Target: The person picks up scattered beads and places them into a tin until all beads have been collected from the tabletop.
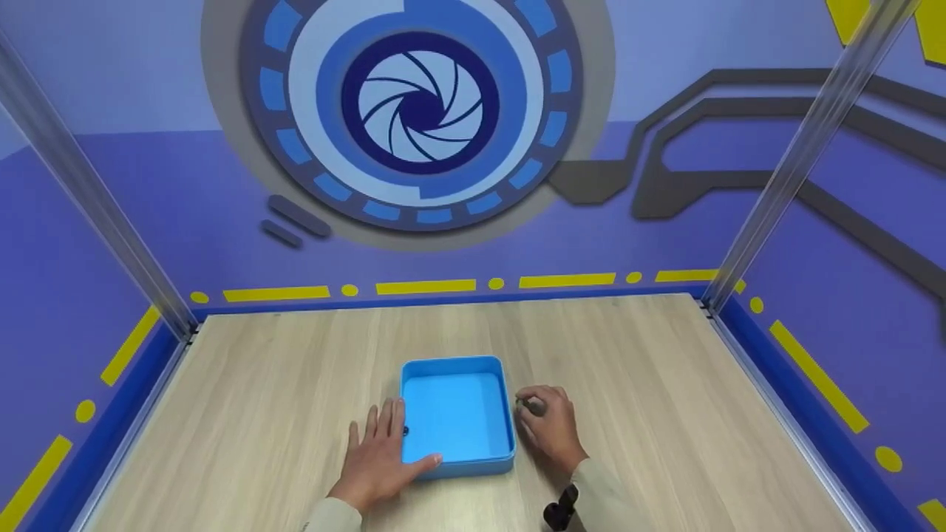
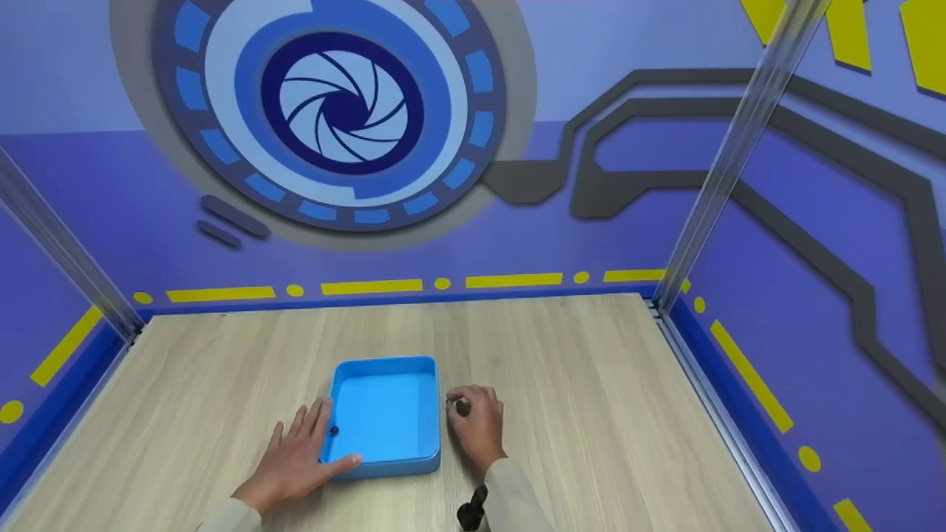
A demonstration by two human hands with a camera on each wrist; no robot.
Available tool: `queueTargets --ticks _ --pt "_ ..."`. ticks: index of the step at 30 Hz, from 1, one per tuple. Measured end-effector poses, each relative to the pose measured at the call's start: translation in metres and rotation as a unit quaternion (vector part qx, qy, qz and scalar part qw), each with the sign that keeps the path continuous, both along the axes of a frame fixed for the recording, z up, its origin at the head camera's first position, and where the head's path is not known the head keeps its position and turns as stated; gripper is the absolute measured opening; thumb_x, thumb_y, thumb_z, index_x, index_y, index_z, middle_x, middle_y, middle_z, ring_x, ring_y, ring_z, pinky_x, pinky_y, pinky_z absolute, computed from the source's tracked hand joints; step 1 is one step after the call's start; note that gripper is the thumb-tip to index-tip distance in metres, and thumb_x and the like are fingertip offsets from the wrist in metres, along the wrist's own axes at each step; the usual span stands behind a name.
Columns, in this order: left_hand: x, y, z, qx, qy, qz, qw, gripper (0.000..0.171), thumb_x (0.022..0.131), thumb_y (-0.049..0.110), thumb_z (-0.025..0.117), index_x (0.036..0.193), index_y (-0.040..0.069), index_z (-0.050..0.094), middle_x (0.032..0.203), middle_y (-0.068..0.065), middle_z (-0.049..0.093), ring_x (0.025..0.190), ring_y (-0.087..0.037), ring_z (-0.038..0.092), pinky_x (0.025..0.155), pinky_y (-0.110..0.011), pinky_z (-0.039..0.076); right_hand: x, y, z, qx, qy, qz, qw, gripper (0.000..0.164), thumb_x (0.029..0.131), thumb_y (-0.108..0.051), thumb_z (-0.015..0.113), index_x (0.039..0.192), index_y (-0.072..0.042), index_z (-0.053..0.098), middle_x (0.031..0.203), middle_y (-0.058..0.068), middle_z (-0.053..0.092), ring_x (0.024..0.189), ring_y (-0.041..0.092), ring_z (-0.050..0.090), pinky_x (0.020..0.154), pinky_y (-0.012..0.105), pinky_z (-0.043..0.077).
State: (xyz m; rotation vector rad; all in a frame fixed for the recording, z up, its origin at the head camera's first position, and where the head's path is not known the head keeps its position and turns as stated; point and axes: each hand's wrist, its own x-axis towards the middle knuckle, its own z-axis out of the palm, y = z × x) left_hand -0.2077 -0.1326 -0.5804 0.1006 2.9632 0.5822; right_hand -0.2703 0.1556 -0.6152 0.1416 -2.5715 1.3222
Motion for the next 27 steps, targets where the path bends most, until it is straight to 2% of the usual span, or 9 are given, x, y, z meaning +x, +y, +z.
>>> queueTargets --ticks 8,18,27 --pt "0.0003 0.0 -0.0002 0.004 0.01 0.0 0.9999 0.114 0.074 0.079 0.056 0.154 0.007 0.019 0.16 -0.017 0.023 0.147 -0.042 0.017 0.112 -0.07 0.008 0.0014 0.0005 0.0019 0.011 0.028 0.007 1.0 0.018 0.082 -0.005 0.073 0.095 -0.017 0.073 0.097 -0.005 0.07 0.101 0.017 0.056 0.092 0.043 0.048" --pt "-0.0001 0.0001 -0.0025 0.001 0.005 0.001 1.0 0.116 0.074 0.083 0.053 0.155 0.007 0.018 0.16 -0.017 0.021 0.148 -0.042 0.016 0.112 -0.07 0.008 0.0028 -0.0013 0.0054 0.001 -0.003 -0.002 1.0 0.017 0.082 -0.007 0.073 0.097 -0.016 0.073 0.099 -0.006 0.069 0.105 0.015 0.055 0.095 0.043 0.048" --pt "-0.0004 0.0002 -0.0015 0.001 0.001 0.0 1.0 0.116 0.074 0.082 0.053 0.155 0.007 0.018 0.16 -0.017 0.021 0.148 -0.043 0.016 0.112 -0.07 0.008 0.0054 -0.0017 0.0074 -0.003 -0.002 -0.001 1.0 0.019 0.083 -0.007 0.073 0.096 -0.019 0.072 0.099 -0.007 0.069 0.105 0.014 0.055 0.095 0.041 0.048"
